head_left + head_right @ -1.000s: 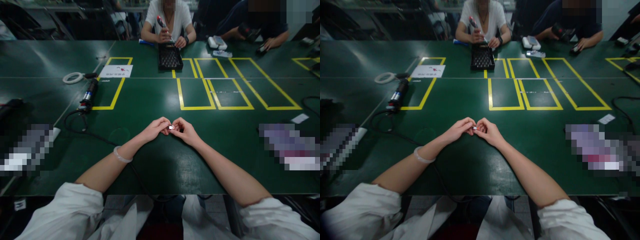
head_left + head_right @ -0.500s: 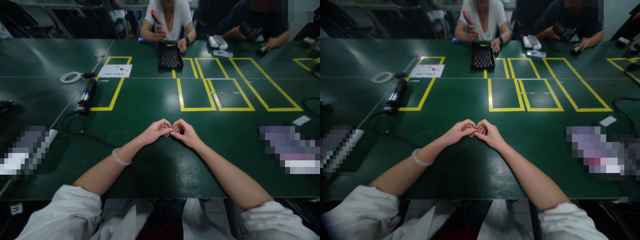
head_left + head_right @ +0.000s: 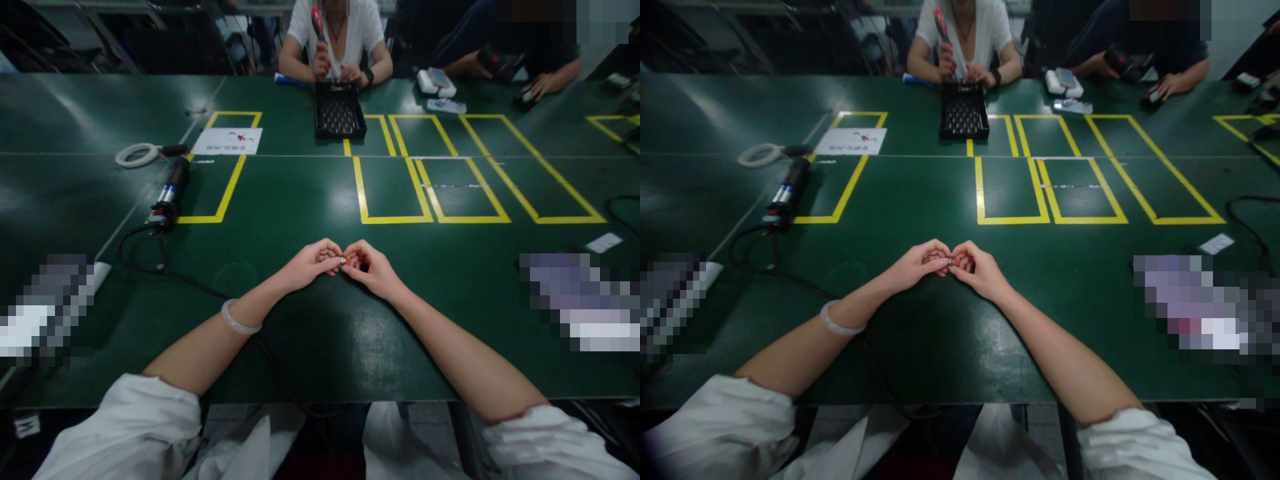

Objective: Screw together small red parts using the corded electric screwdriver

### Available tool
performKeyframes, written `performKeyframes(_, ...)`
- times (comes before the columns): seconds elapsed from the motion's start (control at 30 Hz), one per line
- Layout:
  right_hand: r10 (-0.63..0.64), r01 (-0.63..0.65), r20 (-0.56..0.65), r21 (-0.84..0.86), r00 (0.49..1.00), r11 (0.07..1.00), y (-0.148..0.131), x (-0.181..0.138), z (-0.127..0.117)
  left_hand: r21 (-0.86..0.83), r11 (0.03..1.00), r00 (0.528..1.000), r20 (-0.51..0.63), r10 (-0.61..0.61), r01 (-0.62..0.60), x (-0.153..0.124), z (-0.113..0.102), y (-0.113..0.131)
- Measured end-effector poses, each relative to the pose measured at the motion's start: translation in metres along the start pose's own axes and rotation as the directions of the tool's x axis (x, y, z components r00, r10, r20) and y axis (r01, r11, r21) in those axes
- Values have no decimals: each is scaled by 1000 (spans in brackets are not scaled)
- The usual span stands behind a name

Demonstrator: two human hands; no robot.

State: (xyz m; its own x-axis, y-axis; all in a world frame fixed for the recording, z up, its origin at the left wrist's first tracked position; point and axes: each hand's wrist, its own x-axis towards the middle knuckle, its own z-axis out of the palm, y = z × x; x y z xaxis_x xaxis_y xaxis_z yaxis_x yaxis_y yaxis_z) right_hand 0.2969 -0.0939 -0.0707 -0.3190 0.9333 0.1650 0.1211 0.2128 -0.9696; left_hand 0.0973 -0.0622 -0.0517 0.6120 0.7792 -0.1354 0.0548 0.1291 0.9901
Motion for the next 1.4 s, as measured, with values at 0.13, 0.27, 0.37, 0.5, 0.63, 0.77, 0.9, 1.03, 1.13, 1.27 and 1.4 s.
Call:
performKeyframes(0.13, -3, 3, 3, -34, 1000, 999, -2, -1, -1, 17, 1000, 1000, 5, 13, -13, 0, -1, -2)
performKeyframes(0.27, -8, 8, -14, -38, 1000, 999, -2, -2, -1, 36, 999, 1000, -2, 16, -16, 0, -2, -3)
performKeyframes(0.37, -25, 24, -26, -35, 999, 999, -1, -2, -1, 49, 998, 1000, 2, 25, -25, 0, -1, -3)
performKeyframes(0.5, -28, 28, -21, -26, 999, 999, 0, -2, 0, 42, 999, 1000, 3, 30, -30, 0, 0, -4)
performKeyframes(0.63, -27, 27, -13, -8, 1000, 1000, 1, -2, 0, 37, 999, 1000, 3, 28, -28, -1, 3, -2)
performKeyframes(0.77, 2, -1, -17, 41, 1000, 999, 1, -2, 0, 69, 996, 998, -7, 61, -61, -4, 6, 2)
performKeyframes(0.9, 21, -20, -23, 61, 1000, 998, 1, -3, -2, 95, 990, 995, 1, 105, -104, -4, 6, 2)
performKeyframes(1.03, -7, 7, -35, -10, 999, 1000, -1, -3, -2, 120, 986, 993, -20, 115, -112, -3, 5, 0)
performKeyframes(1.13, -56, 54, -55, -43, 997, 998, -1, -3, -1, 109, 990, 995, -29, 93, -89, -4, 5, 0)
performKeyframes(1.27, -95, 90, -68, -76, 993, 993, 1, -3, -1, 90, 989, 993, -22, 117, -114, -4, 6, 0)
performKeyframes(1.4, -94, 88, -75, -86, 993, 992, 2, -2, -1, 94, 986, 990, -29, 139, -135, -4, 5, -1)
